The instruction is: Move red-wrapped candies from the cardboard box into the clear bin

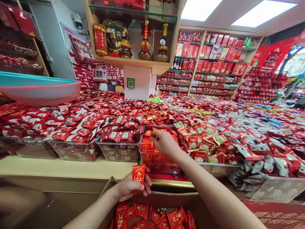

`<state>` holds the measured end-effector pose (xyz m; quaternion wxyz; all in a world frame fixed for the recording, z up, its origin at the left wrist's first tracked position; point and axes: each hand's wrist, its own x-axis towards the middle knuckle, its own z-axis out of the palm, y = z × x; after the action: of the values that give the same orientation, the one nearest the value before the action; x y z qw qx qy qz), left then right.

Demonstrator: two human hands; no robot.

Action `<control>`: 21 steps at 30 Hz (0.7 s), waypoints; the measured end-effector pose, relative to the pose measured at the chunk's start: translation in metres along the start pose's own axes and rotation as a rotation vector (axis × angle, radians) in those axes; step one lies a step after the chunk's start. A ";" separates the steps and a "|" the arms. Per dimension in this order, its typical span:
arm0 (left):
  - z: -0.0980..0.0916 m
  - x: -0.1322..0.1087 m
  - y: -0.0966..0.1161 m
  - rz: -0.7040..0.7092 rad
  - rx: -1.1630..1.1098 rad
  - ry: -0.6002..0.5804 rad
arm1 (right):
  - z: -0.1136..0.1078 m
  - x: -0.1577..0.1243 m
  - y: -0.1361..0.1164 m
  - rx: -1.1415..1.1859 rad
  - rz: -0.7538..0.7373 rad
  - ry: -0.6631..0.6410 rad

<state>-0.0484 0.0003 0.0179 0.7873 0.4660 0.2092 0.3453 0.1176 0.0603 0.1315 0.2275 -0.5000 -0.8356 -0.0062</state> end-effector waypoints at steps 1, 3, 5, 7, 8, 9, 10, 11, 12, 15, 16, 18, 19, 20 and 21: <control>0.001 -0.001 0.001 -0.010 -0.003 -0.012 | 0.001 -0.017 -0.009 0.104 -0.006 0.011; 0.004 -0.003 0.002 -0.042 0.023 -0.027 | 0.007 -0.047 -0.024 0.225 0.038 0.058; 0.008 -0.005 0.003 -0.092 0.066 -0.038 | 0.017 -0.070 -0.035 0.269 0.113 0.128; 0.012 -0.006 0.003 -0.158 0.080 -0.059 | 0.031 -0.084 -0.042 0.323 0.169 0.144; 0.014 -0.007 0.002 -0.181 0.070 -0.060 | 0.039 -0.088 -0.044 0.377 0.188 0.118; 0.015 -0.007 0.001 -0.192 0.055 -0.053 | 0.047 -0.091 -0.046 0.459 0.202 0.080; 0.016 -0.008 0.000 -0.188 0.042 -0.042 | 0.055 -0.094 -0.047 0.564 0.215 0.042; 0.017 -0.008 -0.002 -0.173 0.032 -0.030 | 0.062 -0.095 -0.047 0.680 0.224 0.012; 0.017 -0.008 -0.002 -0.158 0.027 -0.020 | 0.069 -0.096 -0.047 0.788 0.228 -0.003; 0.015 -0.007 -0.002 -0.174 0.025 -0.031 | 0.077 -0.096 -0.043 0.914 0.234 0.025; 0.015 -0.007 -0.001 -0.188 0.017 -0.038 | 0.076 -0.096 -0.040 0.883 0.245 0.044; 0.015 -0.006 0.003 -0.193 -0.010 -0.044 | 0.071 -0.096 -0.036 0.767 0.265 0.094; 0.016 -0.006 0.005 -0.178 -0.022 -0.041 | 0.067 -0.096 -0.035 0.687 0.247 0.126; 0.017 -0.007 0.007 -0.162 -0.027 -0.034 | 0.062 -0.097 -0.034 0.594 0.202 0.154; 0.019 -0.007 0.009 -0.153 -0.024 -0.022 | 0.056 -0.098 -0.034 0.490 0.129 0.175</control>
<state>-0.0439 -0.0132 0.0346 0.8193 0.4427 0.2314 0.2813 0.1066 -0.0249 0.0504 0.4129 -0.4798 -0.7558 0.1677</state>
